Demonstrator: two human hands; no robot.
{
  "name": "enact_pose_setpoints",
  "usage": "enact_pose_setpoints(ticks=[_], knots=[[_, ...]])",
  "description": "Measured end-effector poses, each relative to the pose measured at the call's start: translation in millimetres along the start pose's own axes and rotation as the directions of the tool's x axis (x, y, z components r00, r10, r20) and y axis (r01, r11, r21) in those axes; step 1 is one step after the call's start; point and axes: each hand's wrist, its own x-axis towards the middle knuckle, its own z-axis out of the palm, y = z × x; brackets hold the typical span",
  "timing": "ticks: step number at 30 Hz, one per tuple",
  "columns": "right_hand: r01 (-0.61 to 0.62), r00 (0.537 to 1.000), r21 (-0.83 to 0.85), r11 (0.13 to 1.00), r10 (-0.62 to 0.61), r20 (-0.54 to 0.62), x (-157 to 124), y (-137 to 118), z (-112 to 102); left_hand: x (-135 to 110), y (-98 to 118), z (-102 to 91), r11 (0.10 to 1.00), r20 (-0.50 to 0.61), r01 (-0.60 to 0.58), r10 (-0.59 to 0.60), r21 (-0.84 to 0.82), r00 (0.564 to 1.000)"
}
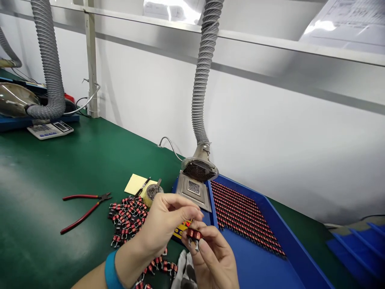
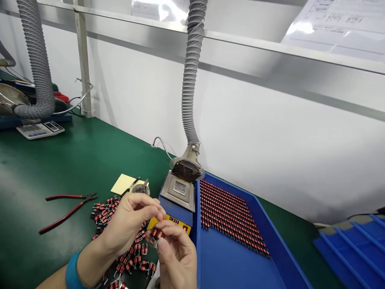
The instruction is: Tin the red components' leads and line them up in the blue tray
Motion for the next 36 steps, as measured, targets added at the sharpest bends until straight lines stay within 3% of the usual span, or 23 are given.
enact_pose_setpoints(ticks=[5,8,10,12,15,20,26,29,36], knots=[[-0.052,0.998,0.053,0.997,0.054,-0.024,0.0,-4.5,4.1,4.8,12.4,-12.1,0.988,-0.110,-0.126,0.116,-0.093,0.987],[-0.046,0.999,0.086,0.995,0.049,-0.024,2.5,-4.5,1.2,4.1,14.9,-12.7,0.997,0.044,-0.003,0.000,0.076,0.999],[-0.031,0.999,0.083,0.996,0.032,-0.014,4.3,-3.2,-1.6,2.0,12.4,-9.4,0.968,0.169,0.086,-0.128,0.234,0.977],[-0.012,0.999,0.075,0.997,0.015,-0.039,4.6,-2.2,-2.5,-0.4,8.2,-4.9,0.952,0.218,0.107,-0.174,0.288,0.960],[0.009,0.995,0.073,0.997,-0.001,-0.100,2.1,-2.5,1.6,-2.9,3.4,0.9,0.965,0.200,0.080,-0.132,0.248,0.971],[-0.004,0.993,0.078,0.997,0.014,-0.119,-0.9,-2.5,6.4,-3.9,2.8,2.4,0.960,0.159,0.152,-0.192,0.233,0.968],[0.031,1.000,0.029,0.999,-0.031,-0.008,3.5,1.4,-3.7,-2.5,10.7,-1.7,0.928,0.152,0.091,-0.155,0.360,0.976],[0.014,1.000,0.033,0.999,-0.013,-0.013,2.8,0.4,-1.7,-0.9,16.3,-4.2,0.904,0.179,0.043,-0.131,0.425,0.975],[0.008,1.000,0.026,1.000,-0.008,0.002,1.6,1.9,1.3,-1.9,18.5,-7.7,0.926,0.163,0.030,-0.098,0.376,0.982]])
